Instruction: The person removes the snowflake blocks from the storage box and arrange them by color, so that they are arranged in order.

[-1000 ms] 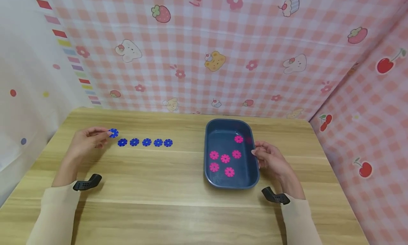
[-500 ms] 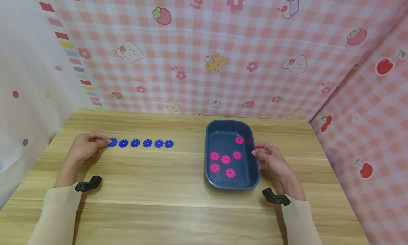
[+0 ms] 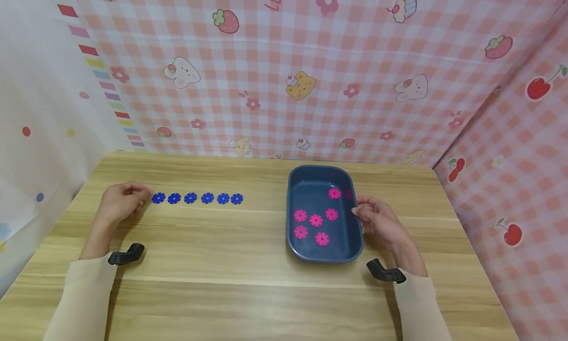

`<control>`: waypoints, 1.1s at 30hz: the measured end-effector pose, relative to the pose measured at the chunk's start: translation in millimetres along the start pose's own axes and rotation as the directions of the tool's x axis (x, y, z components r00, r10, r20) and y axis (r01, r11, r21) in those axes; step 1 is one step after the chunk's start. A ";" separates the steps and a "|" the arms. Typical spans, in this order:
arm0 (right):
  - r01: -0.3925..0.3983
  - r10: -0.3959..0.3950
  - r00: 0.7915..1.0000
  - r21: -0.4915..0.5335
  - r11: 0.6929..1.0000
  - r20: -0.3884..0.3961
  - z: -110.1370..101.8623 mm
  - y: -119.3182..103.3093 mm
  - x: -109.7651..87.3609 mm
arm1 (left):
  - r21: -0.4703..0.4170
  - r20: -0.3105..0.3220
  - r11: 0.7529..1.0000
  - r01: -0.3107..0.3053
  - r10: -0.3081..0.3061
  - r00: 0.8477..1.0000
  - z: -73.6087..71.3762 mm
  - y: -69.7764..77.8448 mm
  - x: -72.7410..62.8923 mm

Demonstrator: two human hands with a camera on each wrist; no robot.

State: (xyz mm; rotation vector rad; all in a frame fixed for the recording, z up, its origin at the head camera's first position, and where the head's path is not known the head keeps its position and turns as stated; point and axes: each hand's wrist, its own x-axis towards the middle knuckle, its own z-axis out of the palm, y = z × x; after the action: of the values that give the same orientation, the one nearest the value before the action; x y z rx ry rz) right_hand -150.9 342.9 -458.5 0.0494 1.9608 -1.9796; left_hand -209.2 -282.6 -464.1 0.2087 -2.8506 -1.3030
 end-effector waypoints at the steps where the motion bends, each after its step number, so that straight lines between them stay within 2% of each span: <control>1: 0.001 -0.001 1.000 -0.005 1.000 -0.002 0.3 -0.2 0.2 | -0.004 -0.014 1.000 -0.008 0.008 1.000 0.0 0.7 -0.3; 7: 0.009 -0.009 1.000 -0.031 0.999 0.008 4.9 0.6 4.4 | -0.080 -0.074 0.995 -0.068 0.062 0.995 -2.1 8.6 -4.0; 13: 0.012 -0.012 1.000 -0.043 0.999 0.001 7.3 0.4 8.7 | -0.156 -0.069 0.972 -0.177 0.168 0.983 5.2 22.7 -5.1; 17: 0.013 -0.013 1.000 -0.033 0.999 -0.005 6.3 0.6 8.4 | -0.185 -0.023 0.961 -0.207 0.206 0.978 18.5 37.2 -5.5; 19: 0.008 -0.008 1.000 -0.024 1.000 -0.004 5.1 1.6 7.0 | -0.171 -0.003 0.959 -0.225 0.228 0.974 27.8 44.2 -6.0; 24: -0.013 0.012 1.000 -0.030 0.999 -0.009 3.0 2.2 3.9 | -0.161 0.060 0.946 -0.281 0.294 0.954 51.9 56.5 -8.1; 28: -0.011 0.011 1.000 -0.032 0.999 -0.004 2.2 0.4 3.6 | -0.190 0.138 0.940 -0.285 0.313 0.940 65.8 66.5 -12.5; 33: -0.002 0.002 1.000 -0.025 1.000 0.000 0.4 -1.0 1.6 | -0.196 0.214 0.932 -0.304 0.343 0.915 78.5 78.3 -16.9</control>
State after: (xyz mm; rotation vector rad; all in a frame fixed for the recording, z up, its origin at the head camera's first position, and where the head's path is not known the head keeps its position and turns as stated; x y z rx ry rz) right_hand -152.6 342.1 -458.0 0.0444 1.9846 -1.9532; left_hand -206.2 -170.8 -455.7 -0.4406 -2.7781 -1.5607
